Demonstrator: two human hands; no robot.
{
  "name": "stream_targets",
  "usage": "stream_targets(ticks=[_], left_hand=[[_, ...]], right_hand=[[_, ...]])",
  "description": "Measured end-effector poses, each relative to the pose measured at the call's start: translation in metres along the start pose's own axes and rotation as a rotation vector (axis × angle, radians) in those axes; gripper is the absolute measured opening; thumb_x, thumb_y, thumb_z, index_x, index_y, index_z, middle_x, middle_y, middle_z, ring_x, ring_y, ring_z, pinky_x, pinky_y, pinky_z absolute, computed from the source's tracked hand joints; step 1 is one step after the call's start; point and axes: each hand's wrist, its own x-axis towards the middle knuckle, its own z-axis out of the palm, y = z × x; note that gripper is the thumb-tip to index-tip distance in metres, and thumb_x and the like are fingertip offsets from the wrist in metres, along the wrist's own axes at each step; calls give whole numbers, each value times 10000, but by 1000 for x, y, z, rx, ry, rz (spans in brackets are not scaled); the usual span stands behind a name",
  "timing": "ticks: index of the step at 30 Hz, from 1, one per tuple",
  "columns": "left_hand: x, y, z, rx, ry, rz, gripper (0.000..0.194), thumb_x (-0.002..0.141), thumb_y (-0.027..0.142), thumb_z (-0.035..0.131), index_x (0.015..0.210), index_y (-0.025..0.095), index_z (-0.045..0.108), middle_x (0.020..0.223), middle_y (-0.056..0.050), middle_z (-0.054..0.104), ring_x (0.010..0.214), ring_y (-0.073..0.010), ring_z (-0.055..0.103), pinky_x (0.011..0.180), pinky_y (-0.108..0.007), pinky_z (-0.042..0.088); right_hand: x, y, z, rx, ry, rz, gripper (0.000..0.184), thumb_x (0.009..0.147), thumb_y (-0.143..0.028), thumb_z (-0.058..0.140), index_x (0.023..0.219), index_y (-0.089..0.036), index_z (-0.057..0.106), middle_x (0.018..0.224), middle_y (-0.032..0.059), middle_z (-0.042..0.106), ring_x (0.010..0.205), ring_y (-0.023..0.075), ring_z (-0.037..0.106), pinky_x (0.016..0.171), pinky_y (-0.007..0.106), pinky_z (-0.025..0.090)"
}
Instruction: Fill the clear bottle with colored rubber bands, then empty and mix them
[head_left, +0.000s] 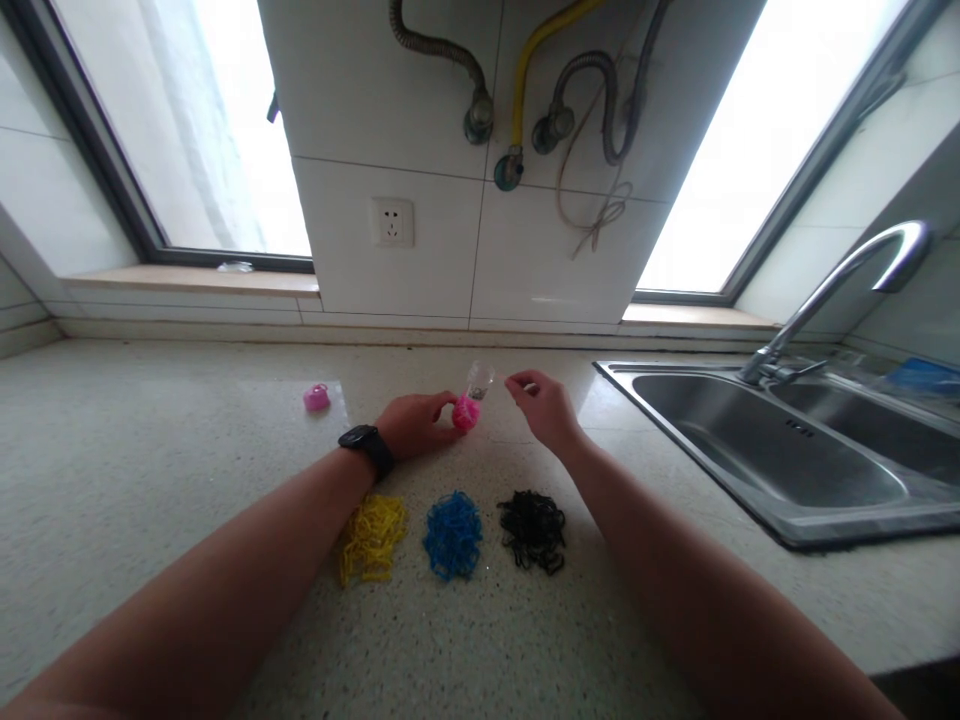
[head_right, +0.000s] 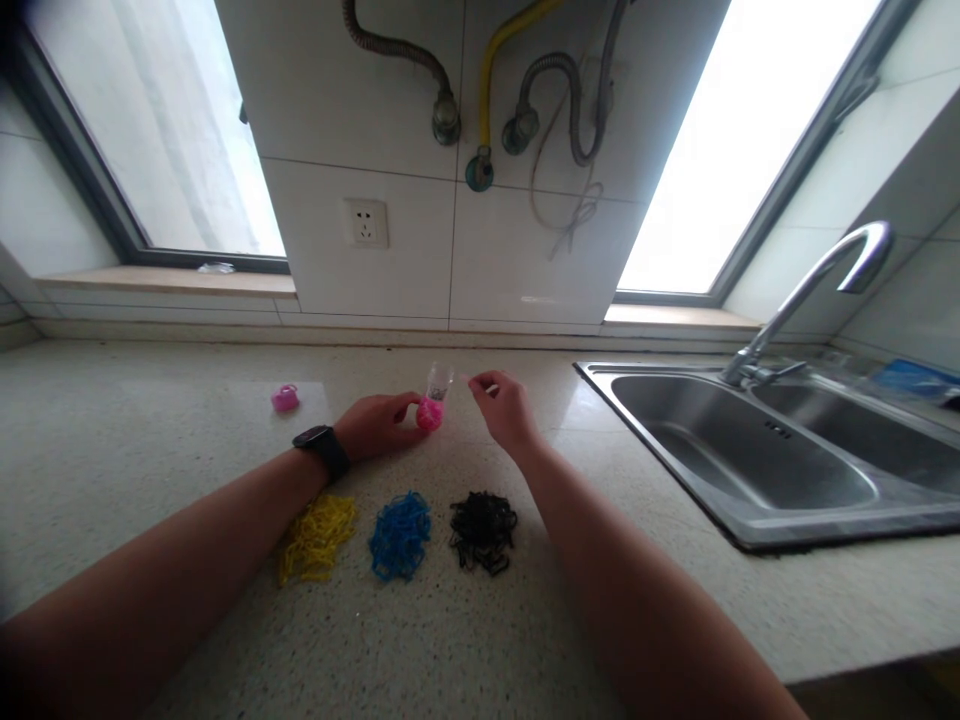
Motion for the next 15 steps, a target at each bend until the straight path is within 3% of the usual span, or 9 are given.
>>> stream_targets(ticks=[4, 9, 15], left_hand=[[-1, 4, -2, 38, -31, 41, 471, 798, 601, 568, 1151, 296, 641, 737, -3, 625, 591, -156, 534, 558, -268, 255], [-2, 7, -3, 65, -33, 77, 479, 809, 610, 553, 1161, 295, 632, 743, -11, 648, 594, -165, 548, 558, -274, 248], [-2, 8, -3, 86, -42, 87, 473, 809, 613, 548, 1146, 293, 632, 744, -17, 654, 606, -174, 564, 558, -278, 238]], right_hand=[[-2, -21, -18, 23, 116, -141, 296, 883, -444, 582, 871, -166, 682, 831, 59, 654, 593, 119, 562, 595, 266, 453], [-13, -41, -31, -226, 6, -392, 224, 954, -330, 513, 959, -195, 692, 952, 58, 635, 667, 107, 562, 658, 259, 448], [-18, -44, -33, -388, -59, -475, 287, 998, -314, 429, 1072, -214, 688, 1010, 70, 637, 882, 159, 614, 736, 275, 464]])
